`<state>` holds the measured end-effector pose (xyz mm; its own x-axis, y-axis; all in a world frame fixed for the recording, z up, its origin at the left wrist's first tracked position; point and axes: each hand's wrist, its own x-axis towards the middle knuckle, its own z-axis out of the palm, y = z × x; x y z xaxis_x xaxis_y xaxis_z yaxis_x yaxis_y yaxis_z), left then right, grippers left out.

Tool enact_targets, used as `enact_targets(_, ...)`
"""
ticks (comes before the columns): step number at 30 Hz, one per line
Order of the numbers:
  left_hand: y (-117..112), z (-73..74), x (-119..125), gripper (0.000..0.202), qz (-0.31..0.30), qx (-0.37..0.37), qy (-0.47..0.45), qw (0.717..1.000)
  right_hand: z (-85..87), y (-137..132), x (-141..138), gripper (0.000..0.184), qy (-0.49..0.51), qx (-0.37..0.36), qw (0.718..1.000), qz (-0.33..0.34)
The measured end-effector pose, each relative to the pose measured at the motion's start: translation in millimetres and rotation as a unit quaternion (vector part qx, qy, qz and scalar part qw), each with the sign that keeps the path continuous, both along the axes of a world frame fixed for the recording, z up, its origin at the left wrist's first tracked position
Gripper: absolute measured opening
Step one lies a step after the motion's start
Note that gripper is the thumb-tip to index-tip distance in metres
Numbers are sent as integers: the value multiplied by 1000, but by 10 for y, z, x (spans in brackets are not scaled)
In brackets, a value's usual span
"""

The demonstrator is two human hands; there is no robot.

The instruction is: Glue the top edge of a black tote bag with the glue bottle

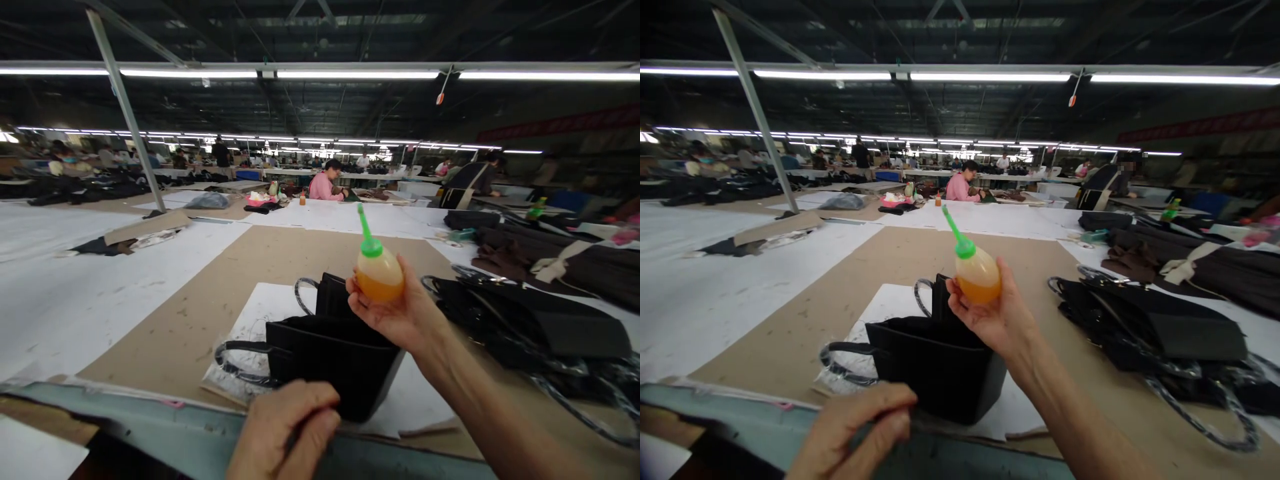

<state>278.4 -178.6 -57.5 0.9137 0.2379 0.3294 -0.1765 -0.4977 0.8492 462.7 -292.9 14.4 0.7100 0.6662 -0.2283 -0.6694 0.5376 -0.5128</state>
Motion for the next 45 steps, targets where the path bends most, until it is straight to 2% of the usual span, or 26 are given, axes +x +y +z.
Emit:
enact_targets(2, 147, 349, 181, 24, 42, 144, -85, 985, 0, -44, -28, 50, 0, 25, 999, -24)
enact_targets(3, 210, 475, 321, 23, 57, 224, -52, 972, 3, -59, -41, 50, 0, 33, 999, -33)
enact_targets(5, 305, 639, 638, 24, 33, 356, 54, 932, 15, -81, -63, 52, -4, 38, 998, -48)
enact_targets(7, 354, 728, 924, 24, -43, 398, 160, 902, 31, -94, -74, 54, -9, 30, 997, -65)
enact_targets(9, 359, 788, 1122, 25, -114, 390, 230, 884, 46, -107, -73, 53, -12, 21, 996, -81)
enact_targets(12, 316, 826, 1250, 24, -158, 367, 295, 868, 54, -127, -68, 52, -17, 11, 995, -96)
enact_targets(16, 323, 714, 1264, 11, -188, 334, 322, 865, 51, -131, -90, 50, -27, -8, 995, -96)
enact_targets(18, 444, 647, 1236, 2, -140, 345, 321, 871, 49, -130, -103, 48, -29, -17, 995, -98)
enact_targets(20, 677, 643, 1169, 12, -56, 370, 325, 868, 48, -139, -104, 47, -32, -24, 994, -103)
enact_targets(23, 1175, 763, 973, 26, 53, 376, 358, 853, 50, -170, -80, 45, -39, -38, 991, -121)
enact_targets(26, 1629, 867, 713, 25, 116, 346, 387, 847, 52, -184, -51, 44, -39, -49, 988, -143)
enact_targets(28, 1820, 836, 561, 26, 125, 278, 390, 869, 46, -165, -42, 44, -37, -47, 988, -139)
enact_targets(30, 1936, 735, 459, 29, 103, 160, 378, 906, 35, -133, -44, 43, -35, -39, 990, -131)
enact_targets(32, 2001, 632, 405, 33, 69, 43, 324, 942, 24, -107, -50, 43, -30, -36, 991, -128)
enact_targets(33, 2012, 604, 391, 35, 57, 9, 290, 955, 20, -100, -53, 43, -25, -39, 990, -130)
enact_targets(35, 1968, 617, 377, 46, 63, -8, 211, 975, 15, -102, -55, 44, -17, -46, 990, -133)
enact_targets(37, 1809, 715, 374, 50, 95, 11, 139, 986, 15, -114, -53, 45, -16, -49, 989, -137)
enact_targets(39, 1547, 850, 396, 42, 83, 25, 85, 993, 16, -125, -46, 47, -17, -49, 989, -139)
enact_targets(40, 1400, 911, 427, 37, 40, 22, 78, 996, 15, -127, -43, 48, -17, -48, 989, -140)
enact_targets(42, 1130, 987, 547, 26, -108, 12, 130, 985, 14, -129, -42, 47, -17, -47, 989, -140)
enact_targets(45, 902, 965, 884, 21, -298, 14, 220, 929, 11, -130, -64, 44, -16, -49, 990, -132)
